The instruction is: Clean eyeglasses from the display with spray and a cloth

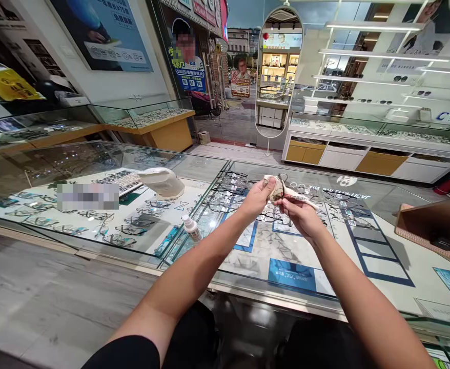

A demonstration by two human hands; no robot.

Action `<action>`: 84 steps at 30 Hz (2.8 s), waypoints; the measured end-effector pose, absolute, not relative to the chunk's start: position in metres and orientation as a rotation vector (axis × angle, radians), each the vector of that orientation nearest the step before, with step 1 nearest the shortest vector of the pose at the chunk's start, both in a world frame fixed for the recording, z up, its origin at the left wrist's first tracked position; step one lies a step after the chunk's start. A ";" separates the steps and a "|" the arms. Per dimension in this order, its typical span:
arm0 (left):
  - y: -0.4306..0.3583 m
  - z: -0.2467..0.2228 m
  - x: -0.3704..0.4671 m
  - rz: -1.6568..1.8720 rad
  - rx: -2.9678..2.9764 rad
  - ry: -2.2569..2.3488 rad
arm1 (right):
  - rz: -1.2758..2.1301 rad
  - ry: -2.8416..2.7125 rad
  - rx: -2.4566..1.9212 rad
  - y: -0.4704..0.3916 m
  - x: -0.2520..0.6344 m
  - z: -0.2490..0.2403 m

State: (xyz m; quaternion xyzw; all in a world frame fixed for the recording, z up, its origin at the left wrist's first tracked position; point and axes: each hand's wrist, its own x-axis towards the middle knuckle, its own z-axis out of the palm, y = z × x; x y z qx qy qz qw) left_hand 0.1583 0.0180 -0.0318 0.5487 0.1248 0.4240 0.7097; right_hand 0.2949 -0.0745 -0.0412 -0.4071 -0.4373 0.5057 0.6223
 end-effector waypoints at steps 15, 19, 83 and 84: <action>0.012 -0.025 0.154 0.915 1.289 0.277 | 1.185 -1.035 -0.957 -0.077 0.294 -0.040; 0.014 -0.021 0.150 0.859 1.272 0.206 | 1.183 -0.988 -0.908 -0.075 0.296 -0.038; 0.018 -0.023 0.143 0.447 1.164 0.112 | -0.245 -1.632 -1.459 -0.107 0.309 0.025; 0.018 -0.023 0.143 0.466 1.174 0.133 | 0.013 -1.518 -1.432 -0.099 0.308 0.017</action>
